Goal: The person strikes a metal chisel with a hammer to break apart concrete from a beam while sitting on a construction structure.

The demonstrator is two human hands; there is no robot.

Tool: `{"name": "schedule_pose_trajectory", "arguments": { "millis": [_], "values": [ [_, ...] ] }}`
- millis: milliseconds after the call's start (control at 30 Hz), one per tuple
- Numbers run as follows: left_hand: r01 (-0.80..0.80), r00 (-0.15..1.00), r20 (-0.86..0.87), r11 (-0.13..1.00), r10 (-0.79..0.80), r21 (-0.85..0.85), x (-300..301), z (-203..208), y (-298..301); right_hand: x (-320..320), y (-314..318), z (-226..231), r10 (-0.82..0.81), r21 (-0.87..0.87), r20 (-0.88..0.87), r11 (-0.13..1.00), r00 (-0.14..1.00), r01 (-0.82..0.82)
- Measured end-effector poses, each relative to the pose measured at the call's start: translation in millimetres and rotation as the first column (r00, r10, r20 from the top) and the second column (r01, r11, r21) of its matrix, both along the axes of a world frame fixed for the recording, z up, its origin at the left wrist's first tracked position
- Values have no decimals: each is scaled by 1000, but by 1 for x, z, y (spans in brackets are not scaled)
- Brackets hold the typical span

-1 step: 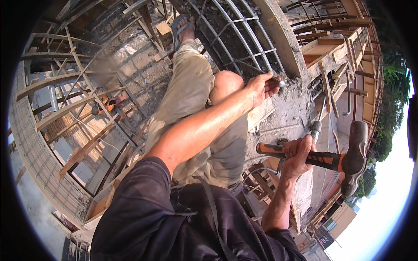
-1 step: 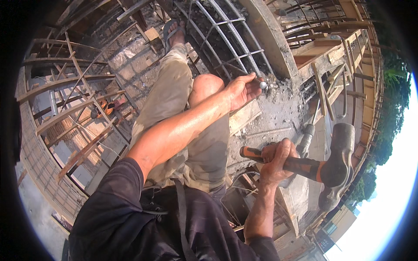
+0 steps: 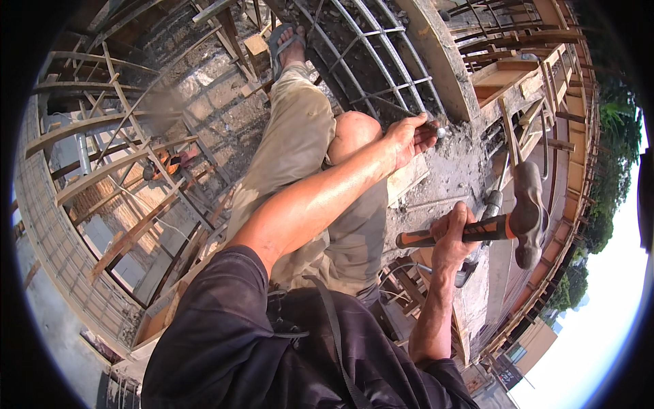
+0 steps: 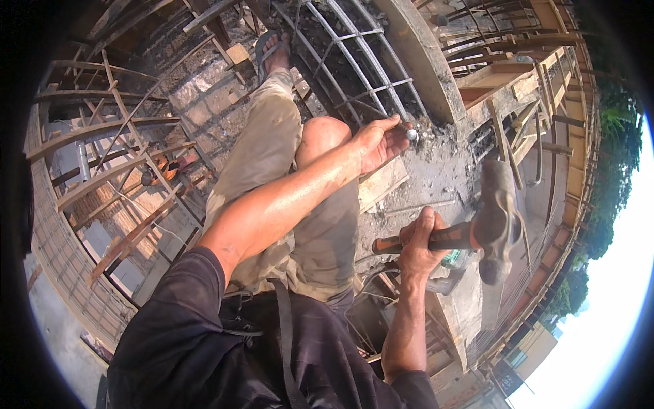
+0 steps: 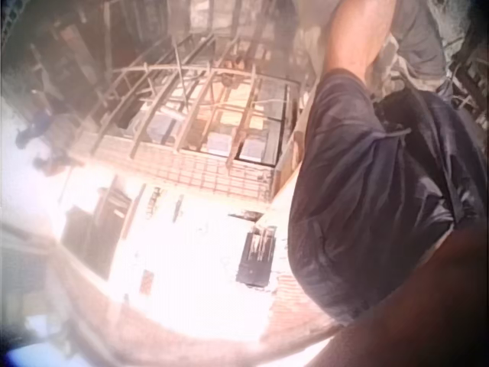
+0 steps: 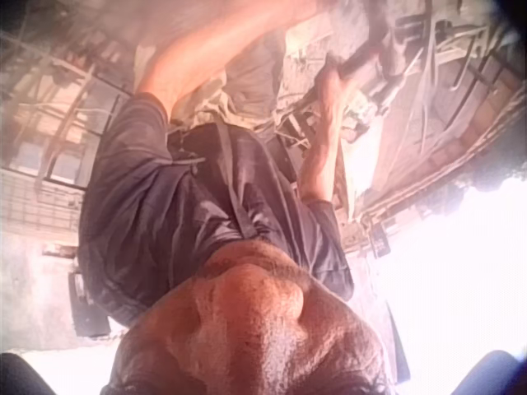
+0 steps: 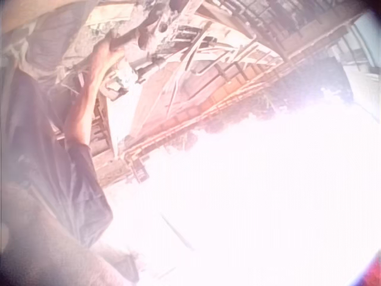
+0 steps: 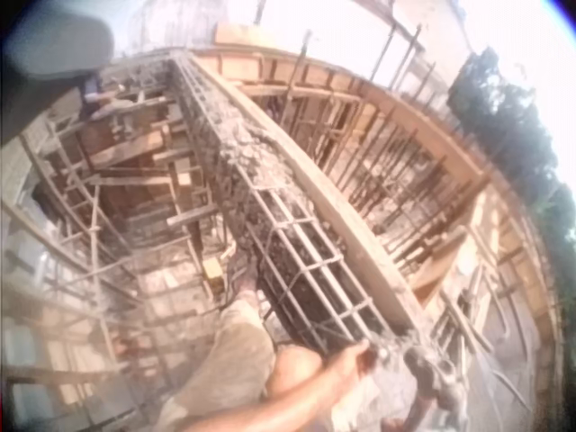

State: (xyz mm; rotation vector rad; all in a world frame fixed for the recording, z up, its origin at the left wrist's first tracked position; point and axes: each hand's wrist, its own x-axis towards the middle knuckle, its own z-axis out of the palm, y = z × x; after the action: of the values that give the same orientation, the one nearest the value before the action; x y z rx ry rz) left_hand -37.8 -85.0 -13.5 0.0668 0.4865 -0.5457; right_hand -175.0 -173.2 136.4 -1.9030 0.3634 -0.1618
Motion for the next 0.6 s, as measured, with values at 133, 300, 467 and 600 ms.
{"name": "schedule_pose_trajectory", "arguments": {
  "millis": [133,300,467,600],
  "values": [
    [48,998,31,998,-47,-30,-6,-2,-3,5,-4,0,-3,-195,-616,970,788,-149],
    [72,997,23,994,-74,78,-6,-5,4,-9,12,19,0,-71,-577,996,817,-51],
    [245,963,89,966,-252,87,-36,43,7,-20,3,33,-59,-91,-515,996,855,14],
    [263,958,76,954,-276,142,-28,34,12,-22,5,46,-90,-82,-449,995,889,59]
  ]
}}
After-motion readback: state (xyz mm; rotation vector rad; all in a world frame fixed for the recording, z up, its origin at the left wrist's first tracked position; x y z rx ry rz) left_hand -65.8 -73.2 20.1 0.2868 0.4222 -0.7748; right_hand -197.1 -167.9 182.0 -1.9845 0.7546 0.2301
